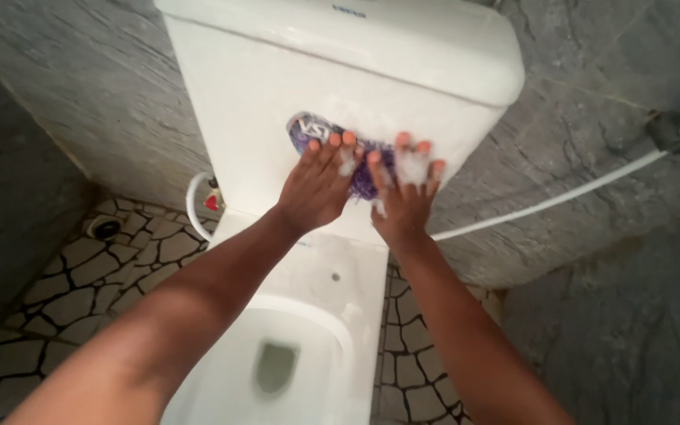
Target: Scrubbing and rinsing a toilet bowl and its lid in a bathroom.
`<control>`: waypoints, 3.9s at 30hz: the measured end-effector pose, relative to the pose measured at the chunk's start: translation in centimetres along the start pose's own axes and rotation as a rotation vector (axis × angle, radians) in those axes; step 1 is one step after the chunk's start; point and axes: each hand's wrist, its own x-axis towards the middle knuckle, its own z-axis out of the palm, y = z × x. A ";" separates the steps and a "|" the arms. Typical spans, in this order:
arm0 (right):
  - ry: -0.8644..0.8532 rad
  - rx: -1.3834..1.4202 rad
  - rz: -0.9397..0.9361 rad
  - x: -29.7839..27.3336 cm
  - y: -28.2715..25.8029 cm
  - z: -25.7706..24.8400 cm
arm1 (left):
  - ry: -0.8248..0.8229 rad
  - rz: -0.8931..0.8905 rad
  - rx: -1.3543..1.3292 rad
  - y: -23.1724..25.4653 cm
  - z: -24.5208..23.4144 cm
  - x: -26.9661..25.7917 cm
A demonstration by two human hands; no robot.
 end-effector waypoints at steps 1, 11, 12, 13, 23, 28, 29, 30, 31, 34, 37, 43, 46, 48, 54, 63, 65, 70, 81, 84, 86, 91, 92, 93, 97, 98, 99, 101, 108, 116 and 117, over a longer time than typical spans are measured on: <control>-0.010 -0.001 0.004 -1.6 0.1 0.7 | -0.005 -0.003 -0.009 0.5 0.2 -0.8; -0.267 -0.037 -0.116 -5.2 -1.0 0.6 | -0.439 -0.001 -0.166 1.8 -2.3 -5.3; -0.178 0.003 -0.090 -2.9 -1.2 0.0 | -0.404 -0.032 -0.198 1.3 -2.9 -4.3; -0.169 0.007 -0.099 -1.2 -1.6 0.0 | -0.399 -0.034 -0.187 0.5 -2.9 -4.0; -0.402 0.223 -0.178 -6.1 -5.2 4.0 | -0.629 -0.030 -0.012 -1.4 -6.6 -9.6; -0.365 0.306 -0.218 -0.3 -7.7 2.1 | -0.754 -0.137 -0.173 -2.4 -9.9 -10.0; -0.261 0.282 -0.194 1.7 -8.4 1.3 | -0.767 -0.216 -0.200 -2.5 -10.1 -10.2; -0.159 0.260 -0.172 3.6 -9.0 0.6 | -0.778 -0.296 -0.229 -2.6 -10.4 -10.4; -0.161 0.263 -0.178 2.8 -8.9 2.2 | -0.776 -0.303 -0.227 -2.8 -10.1 -11.4; -0.106 0.205 -0.223 -0.4 -9.6 5.3 | -0.747 -0.453 -0.199 -3.0 -9.9 -13.7; -0.364 0.290 -0.249 -2.0 -10.9 5.6 | -0.713 -0.503 -0.178 -3.3 -9.5 -13.0; -0.481 0.295 -0.271 -1.1 -12.6 7.6 | -0.745 -0.646 -0.265 -3.0 -10.6 -12.5; -0.342 0.311 -0.392 1.0 -13.8 8.9 | -0.689 -0.691 -0.265 -3.2 -10.4 -13.3; -0.163 0.381 -0.427 2.2 -14.9 9.9 | -0.730 -0.702 -0.236 -3.2 -10.0 -14.0; -0.537 0.507 -0.320 0.1 -14.5 7.5 | -0.659 -0.735 -0.267 -3.0 -10.9 -13.1; -0.464 0.728 -0.111 -3.4 -14.7 8.4 | -0.657 -0.716 -0.264 -3.2 -10.3 -14.2; -0.278 0.657 -0.175 1.7 -15.6 7.0 | -0.708 -0.726 -0.239 -3.7 -9.1 -14.5; -0.034 0.454 -0.312 5.9 -16.7 9.3 | -0.784 -0.778 -0.202 -3.0 -9.2 -15.5; -0.158 0.116 -0.433 3.5 -15.6 7.4 | -0.715 -0.803 -0.267 -3.1 -9.8 -14.8; -0.102 0.266 -0.394 7.3 -17.5 9.8 | -0.652 -0.732 -0.199 -3.4 -8.4 -16.5; -0.105 0.280 -0.430 6.8 -17.6 10.1 | -0.631 -0.723 -0.196 -3.0 -8.7 -16.8; -0.203 0.241 -0.485 0.1 -14.3 12.1 | -0.644 -0.683 -0.186 -3.3 -9.1 -16.1; -0.182 0.236 -0.408 -1.4 -13.3 11.4 | -0.632 -0.682 -0.199 -3.0 -9.1 -16.2; -0.161 0.231 -0.331 -2.9 -12.3 10.7 | -0.620 -0.682 -0.212 -2.8 -9.2 -16.4; -0.192 0.183 -0.153 -4.6 -10.5 10.3 | -0.590 -0.690 -0.256 -3.3 -9.2 -15.7; -0.208 0.197 -0.097 -4.4 -10.6 10.3 | -0.614 -0.674 -0.252 -3.2 -9.5 -15.5; -0.223 0.211 -0.041 -4.1 -10.7 10.2 | -0.638 -0.659 -0.249 -3.0 -9.7 -15.3; -0.185 0.208 -0.038 -3.1 -13.2 13.5 | -0.661 -0.625 -0.230 -3.6 -9.0 -16.1; -0.476 0.186 -0.111 -4.7 -15.0 13.7 | -0.792 -0.689 -0.267 -3.7 -9.0 -15.7; -0.042 0.200 -0.069 5.0 -15.9 9.8 | -0.584 -0.551 -0.241 -3.4 -9.8 -15.1; -0.044 0.171 -0.107 4.6 -16.5 10.8 | -0.614 -0.579 -0.255 -3.1 -9.9 -15.2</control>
